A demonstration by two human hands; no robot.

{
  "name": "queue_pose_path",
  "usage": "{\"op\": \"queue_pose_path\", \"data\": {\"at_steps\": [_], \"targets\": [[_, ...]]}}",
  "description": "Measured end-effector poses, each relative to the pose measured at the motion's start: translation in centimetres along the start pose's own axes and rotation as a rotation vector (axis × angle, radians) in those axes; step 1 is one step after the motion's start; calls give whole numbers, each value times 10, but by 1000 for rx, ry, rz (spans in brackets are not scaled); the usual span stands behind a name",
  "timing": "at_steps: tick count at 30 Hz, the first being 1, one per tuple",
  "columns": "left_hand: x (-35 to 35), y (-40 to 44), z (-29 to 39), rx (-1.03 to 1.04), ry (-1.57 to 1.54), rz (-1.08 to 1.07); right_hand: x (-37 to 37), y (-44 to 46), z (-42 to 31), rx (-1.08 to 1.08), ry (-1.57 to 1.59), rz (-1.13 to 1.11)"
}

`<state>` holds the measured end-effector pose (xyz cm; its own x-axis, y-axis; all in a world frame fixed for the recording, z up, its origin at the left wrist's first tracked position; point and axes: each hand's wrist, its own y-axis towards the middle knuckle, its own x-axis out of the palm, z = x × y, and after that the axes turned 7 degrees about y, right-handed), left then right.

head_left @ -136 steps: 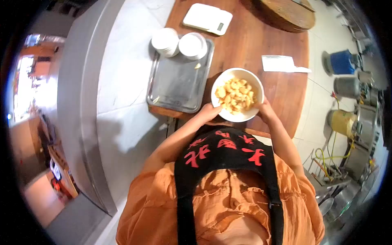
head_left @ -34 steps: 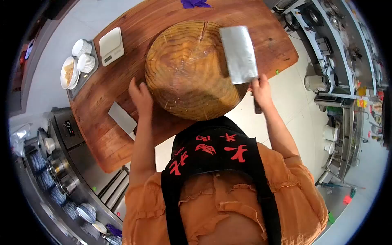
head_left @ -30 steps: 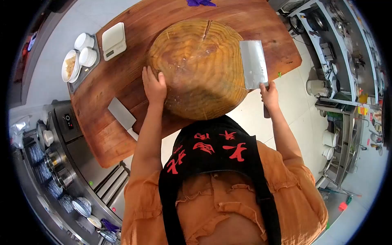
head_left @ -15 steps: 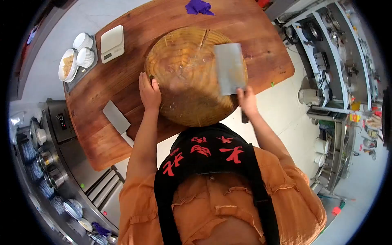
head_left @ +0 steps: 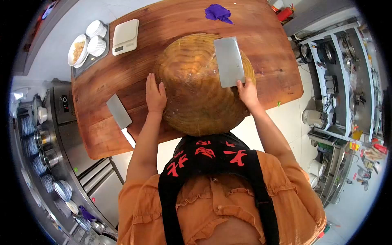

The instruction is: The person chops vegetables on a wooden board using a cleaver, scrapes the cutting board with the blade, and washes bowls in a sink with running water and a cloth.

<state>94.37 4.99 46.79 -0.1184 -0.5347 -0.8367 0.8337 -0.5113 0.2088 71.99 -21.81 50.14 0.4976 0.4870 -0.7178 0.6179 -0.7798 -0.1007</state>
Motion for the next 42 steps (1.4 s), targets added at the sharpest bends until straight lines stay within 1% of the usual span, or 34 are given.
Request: {"op": "queue_pose_path", "data": {"at_steps": [1,3,4,5,7,9,10,11,13,15,16,19,20,23,24,25,27,28,31,32,35,36,39,42], "targets": [[0,0,0,-5,5,0,2,9,-1,15,5,-18],[-1,1,-2,-8,-7,-3,19,0,-7,-32,-60,-126],[-1,0,-1,-14,-16,-6,17,-12,-28,-52,-125,-235],[0,-2,-1,-6,1,-10,21,-14,-25,-215,-64,-297],[-1,0,-2,18,40,-20,21,-4,-26,-234,-65,-327],[-2,2,-1,33,124,-32,11,21,-27,66,-30,-215],[-3,2,1,37,163,-39,6,37,-26,69,-92,-107],[-3,2,1,35,178,-47,9,57,-5,87,43,-95],[-4,3,2,33,210,-59,11,66,-19,68,33,-112],[-7,4,2,46,179,-37,23,58,-41,-16,-29,-183],[-8,2,2,54,163,-29,35,52,-37,-173,-90,-183],[-6,3,-3,57,118,-47,34,51,-48,-292,-72,-321],[-5,2,-4,59,126,-43,32,56,-49,-162,-155,-295],[-9,1,0,78,147,-30,31,84,-30,36,61,-193],[-10,2,0,102,159,-25,27,84,-45,100,56,-244],[-12,3,1,126,172,-19,32,85,-48,-5,-3,-253],[-20,4,4,214,58,-107,46,79,-54,-209,-114,-278],[-24,2,5,263,4,-153,49,72,-69,-223,-146,-321],[-19,-18,8,61,-329,283,50,54,-87,-345,-223,-593],[-15,-26,2,-95,-345,324,45,58,-86,-390,-235,-577],[-19,-39,1,-477,-738,337,50,87,-71,-338,-140,-440],[-17,-45,-1,-516,-799,292,50,92,-76,-326,-120,-426],[-7,-47,-9,-608,-982,163,53,83,-91,-415,-212,-517],[-13,-41,4,-640,-1112,126,53,58,-87,-517,-229,-698]]}}
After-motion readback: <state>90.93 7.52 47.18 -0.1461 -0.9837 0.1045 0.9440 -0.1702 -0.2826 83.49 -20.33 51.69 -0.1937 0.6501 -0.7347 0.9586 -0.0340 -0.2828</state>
